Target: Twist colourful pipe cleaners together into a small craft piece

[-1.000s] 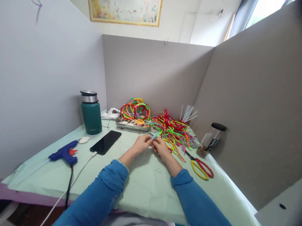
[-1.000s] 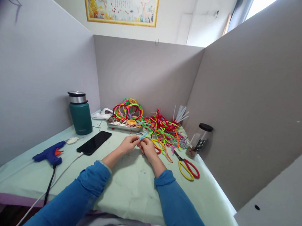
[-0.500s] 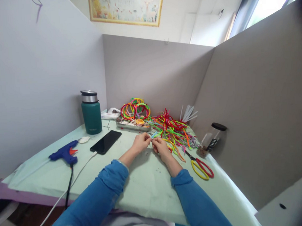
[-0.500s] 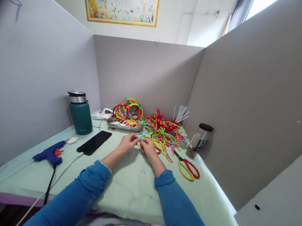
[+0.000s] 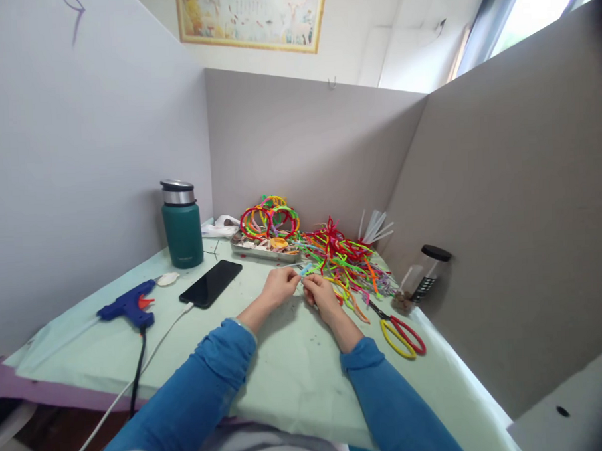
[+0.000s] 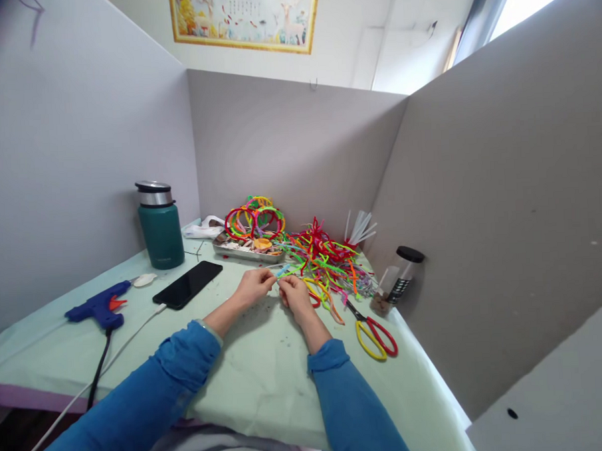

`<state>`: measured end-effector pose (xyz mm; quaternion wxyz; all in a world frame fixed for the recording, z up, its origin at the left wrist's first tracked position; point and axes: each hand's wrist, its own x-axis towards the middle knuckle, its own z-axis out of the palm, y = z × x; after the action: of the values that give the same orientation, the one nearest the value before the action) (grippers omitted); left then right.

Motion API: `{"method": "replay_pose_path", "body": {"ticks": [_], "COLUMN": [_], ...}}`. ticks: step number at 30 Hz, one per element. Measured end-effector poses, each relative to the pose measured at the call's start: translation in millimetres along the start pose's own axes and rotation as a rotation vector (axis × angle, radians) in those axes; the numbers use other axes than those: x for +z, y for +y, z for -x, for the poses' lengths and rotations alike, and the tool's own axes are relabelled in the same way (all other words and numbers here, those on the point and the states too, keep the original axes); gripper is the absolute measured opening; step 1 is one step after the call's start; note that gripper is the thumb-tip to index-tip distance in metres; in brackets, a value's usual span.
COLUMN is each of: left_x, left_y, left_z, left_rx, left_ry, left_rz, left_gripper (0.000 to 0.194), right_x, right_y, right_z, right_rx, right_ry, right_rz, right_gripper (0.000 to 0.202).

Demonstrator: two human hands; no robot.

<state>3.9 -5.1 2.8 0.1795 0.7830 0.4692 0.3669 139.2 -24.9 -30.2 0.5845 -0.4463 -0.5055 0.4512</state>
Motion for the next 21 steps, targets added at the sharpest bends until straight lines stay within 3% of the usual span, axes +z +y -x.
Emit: {"method": "replay_pose_path", "body": {"ticks": [9,21], "left_x": [2.3,-1.9], "left_y": [-5.8,-3.0], "left_z": [-4.4,-2.9], "left_rx": [-0.084,-0.044], "left_ry": [0.045,0.01], "left_rz": [0.117,0.142], "left_gripper": [0.025,0.027], "right_x": [-1.9,-3.3], "right_y": [-1.4,0.9], "right_z": [-1.7,0.9], "right_rx": [0.037,-0.058], "right_ry": [-0.063,-0.097], "right_rz": [-0.126,-0.079], "right_gripper": [0.022,0.023]}}
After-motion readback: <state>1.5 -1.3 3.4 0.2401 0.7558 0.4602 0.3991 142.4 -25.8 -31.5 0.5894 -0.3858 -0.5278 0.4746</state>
